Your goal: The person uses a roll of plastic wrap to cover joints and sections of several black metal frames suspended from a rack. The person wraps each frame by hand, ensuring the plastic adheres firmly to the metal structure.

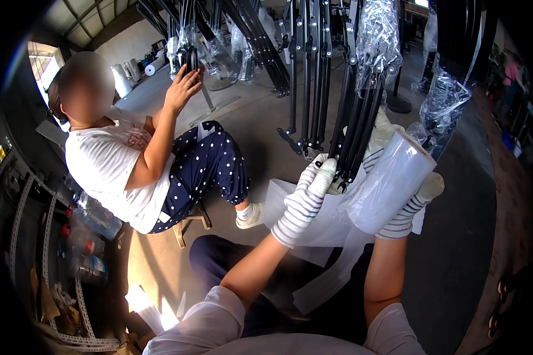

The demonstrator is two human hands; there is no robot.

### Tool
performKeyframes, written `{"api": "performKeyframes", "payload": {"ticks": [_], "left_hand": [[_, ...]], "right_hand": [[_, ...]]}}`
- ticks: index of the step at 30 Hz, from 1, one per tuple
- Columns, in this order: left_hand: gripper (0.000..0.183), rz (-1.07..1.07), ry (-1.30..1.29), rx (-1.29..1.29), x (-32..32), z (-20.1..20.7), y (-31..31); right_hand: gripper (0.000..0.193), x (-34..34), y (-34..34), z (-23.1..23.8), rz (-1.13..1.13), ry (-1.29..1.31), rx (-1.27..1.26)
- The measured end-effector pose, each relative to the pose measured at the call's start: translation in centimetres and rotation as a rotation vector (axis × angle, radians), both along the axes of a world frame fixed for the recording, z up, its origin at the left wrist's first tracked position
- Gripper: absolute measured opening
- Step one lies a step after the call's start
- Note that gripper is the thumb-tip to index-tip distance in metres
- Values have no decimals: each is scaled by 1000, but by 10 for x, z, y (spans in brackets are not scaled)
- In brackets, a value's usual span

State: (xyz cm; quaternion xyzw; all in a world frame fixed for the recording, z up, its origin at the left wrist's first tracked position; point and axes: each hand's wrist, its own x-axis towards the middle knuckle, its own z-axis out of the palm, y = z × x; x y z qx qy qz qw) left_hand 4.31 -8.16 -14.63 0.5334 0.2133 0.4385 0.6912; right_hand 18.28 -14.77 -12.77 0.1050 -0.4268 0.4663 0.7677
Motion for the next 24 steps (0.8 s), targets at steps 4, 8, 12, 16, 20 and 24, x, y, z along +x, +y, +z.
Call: {"api": "performKeyframes", "payload": {"ticks": [4,8,12,16,20,24], "left_hand": [[44,45,37,56,1,-10,1],[44,24,99,-50,0,3,-4],[29,168,77,115,3,5,-13],[30,170,89,74,4,8,-15],[33,202,67,100,5,7,-17],[36,187,154,263,1,-10,-7]], "right_hand": [[75,-4,-4,7,-38,3,-30],[77,-2,-7,9,-56,7,-38],[78,-3,-9,6,-208,-25,-150],[78,-1,-9,5,-232,-26,-170],[79,-2,-13,5,-334,-55,-244],[79,0,-10,5,-259,-53,-162]]}}
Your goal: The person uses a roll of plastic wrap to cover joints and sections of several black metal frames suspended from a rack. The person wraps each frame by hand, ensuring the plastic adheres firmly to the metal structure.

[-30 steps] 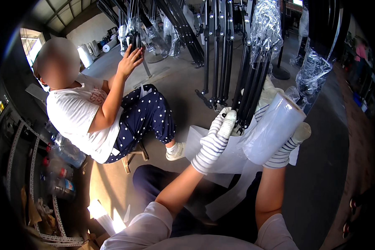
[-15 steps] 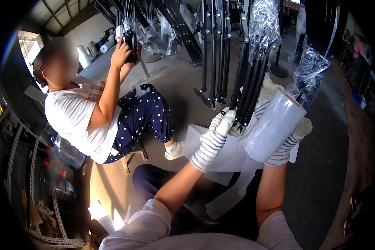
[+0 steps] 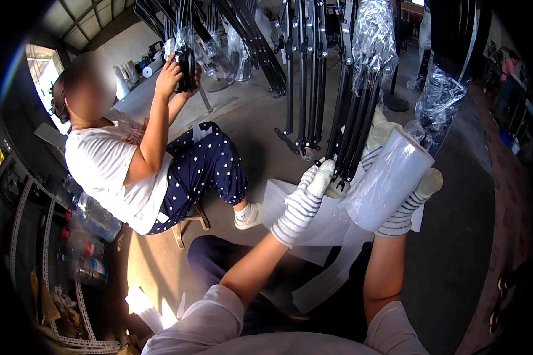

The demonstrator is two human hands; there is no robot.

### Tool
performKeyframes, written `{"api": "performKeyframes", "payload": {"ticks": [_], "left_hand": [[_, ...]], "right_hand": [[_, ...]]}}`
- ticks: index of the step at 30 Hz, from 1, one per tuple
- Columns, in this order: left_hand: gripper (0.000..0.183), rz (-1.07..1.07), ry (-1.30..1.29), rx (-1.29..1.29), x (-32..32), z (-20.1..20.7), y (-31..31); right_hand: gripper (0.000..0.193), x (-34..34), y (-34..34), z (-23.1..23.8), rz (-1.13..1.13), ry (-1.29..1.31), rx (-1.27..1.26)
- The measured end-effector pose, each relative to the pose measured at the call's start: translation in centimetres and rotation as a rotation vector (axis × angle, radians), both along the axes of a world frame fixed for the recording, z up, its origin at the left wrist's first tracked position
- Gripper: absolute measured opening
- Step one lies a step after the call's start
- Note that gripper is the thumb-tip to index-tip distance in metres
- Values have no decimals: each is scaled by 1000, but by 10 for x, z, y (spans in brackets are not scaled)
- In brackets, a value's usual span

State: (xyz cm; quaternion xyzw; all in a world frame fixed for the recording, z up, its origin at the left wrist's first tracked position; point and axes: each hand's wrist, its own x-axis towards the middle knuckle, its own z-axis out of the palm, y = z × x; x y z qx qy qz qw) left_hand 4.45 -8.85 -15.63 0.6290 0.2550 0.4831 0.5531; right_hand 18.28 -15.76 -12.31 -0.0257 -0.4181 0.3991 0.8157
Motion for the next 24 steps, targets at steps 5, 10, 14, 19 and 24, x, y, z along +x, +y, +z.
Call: {"api": "performKeyframes", "payload": {"ticks": [5,10,14,19,24], "left_hand": [[37,-121,-132,-258,2,24,-17],[35,-118,-126,-269,2,20,-16],[35,-181,-137,-252,5,18,-13],[37,-119,-90,-227,0,29,-20],[38,-117,-113,-256,-2,33,-24]], "right_hand": [[82,-4,-2,7,-105,-34,-80],[83,-1,3,6,159,34,101],[82,0,3,3,201,125,102],[78,0,3,-1,166,123,84],[81,-1,3,12,283,19,116]]}}
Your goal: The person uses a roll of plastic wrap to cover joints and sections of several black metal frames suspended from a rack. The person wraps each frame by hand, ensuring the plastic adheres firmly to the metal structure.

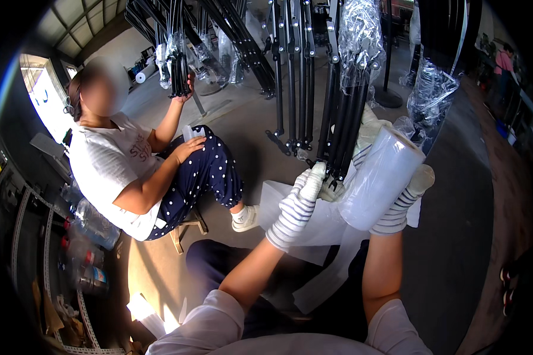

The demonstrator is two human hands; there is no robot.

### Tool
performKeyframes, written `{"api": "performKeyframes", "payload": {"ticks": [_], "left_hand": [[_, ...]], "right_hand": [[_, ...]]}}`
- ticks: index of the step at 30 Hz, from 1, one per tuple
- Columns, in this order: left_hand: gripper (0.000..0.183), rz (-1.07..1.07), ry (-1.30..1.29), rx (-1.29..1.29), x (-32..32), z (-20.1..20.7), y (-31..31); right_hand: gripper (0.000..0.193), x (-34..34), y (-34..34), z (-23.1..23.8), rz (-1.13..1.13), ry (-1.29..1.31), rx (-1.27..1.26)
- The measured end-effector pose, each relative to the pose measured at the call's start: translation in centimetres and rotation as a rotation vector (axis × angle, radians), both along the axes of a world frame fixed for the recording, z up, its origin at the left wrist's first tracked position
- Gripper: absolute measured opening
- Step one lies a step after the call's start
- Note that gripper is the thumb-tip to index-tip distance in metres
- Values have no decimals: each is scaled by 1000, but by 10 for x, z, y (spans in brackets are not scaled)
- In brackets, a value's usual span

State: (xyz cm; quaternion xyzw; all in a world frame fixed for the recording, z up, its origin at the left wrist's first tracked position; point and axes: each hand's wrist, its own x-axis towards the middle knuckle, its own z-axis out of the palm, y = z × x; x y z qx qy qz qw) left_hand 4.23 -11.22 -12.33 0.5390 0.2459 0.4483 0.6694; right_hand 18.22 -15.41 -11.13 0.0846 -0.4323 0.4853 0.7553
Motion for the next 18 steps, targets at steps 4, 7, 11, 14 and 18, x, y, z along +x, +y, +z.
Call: {"api": "performKeyframes", "payload": {"ticks": [4,7,11,14,18], "left_hand": [[30,-59,29,-16,-6,-8,8],[30,106,-139,98,-1,0,1],[35,651,-7,695,-6,1,4],[22,540,-136,866,-9,38,-1],[38,354,-153,1026,12,92,15]], "right_hand": [[84,-19,2,24,-88,-127,-98],[83,-13,13,17,-33,-207,-59],[81,-13,16,20,-104,-291,7],[85,-22,16,24,-247,-273,-16],[91,-11,4,-2,-319,-259,-193]]}}
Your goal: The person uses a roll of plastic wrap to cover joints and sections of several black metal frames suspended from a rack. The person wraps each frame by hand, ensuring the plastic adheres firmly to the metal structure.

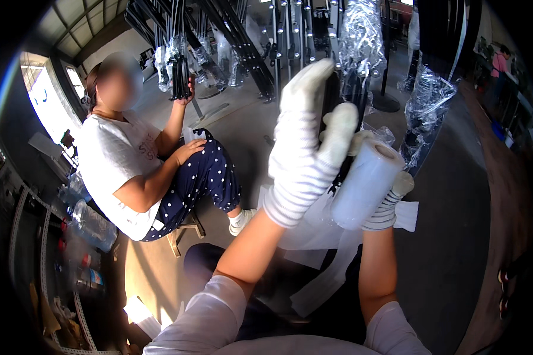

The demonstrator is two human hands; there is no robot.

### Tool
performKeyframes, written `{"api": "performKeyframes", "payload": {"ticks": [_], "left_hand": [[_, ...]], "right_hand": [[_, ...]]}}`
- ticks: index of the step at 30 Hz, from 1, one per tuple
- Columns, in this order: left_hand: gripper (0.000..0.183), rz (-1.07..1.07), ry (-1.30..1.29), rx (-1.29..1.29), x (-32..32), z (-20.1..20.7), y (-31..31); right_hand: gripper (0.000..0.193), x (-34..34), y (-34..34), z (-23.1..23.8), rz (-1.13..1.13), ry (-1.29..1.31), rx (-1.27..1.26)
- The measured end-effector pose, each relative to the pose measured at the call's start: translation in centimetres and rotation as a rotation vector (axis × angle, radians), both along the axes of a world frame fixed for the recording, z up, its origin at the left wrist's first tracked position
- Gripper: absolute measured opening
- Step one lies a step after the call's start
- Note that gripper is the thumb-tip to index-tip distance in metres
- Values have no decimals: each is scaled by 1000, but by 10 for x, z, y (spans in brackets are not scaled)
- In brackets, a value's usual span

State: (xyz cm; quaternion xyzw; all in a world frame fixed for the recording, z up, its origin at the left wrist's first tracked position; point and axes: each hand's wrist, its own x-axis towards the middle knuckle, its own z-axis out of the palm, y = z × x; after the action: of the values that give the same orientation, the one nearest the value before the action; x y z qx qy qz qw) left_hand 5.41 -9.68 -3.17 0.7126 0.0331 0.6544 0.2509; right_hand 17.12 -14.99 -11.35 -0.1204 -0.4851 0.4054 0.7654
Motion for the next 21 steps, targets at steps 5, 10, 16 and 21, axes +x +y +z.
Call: {"api": "performKeyframes", "payload": {"ticks": [5,10,16,21], "left_hand": [[46,177,13,742,38,56,4],[49,227,-21,766,58,54,22],[63,-309,-131,-2,45,12,28],[66,-628,92,-458,30,10,25]], "right_hand": [[81,19,4,-32,36,241,121],[68,18,2,-13,62,187,244],[88,24,-3,5,-150,-29,74],[89,13,2,16,93,-34,125]]}}
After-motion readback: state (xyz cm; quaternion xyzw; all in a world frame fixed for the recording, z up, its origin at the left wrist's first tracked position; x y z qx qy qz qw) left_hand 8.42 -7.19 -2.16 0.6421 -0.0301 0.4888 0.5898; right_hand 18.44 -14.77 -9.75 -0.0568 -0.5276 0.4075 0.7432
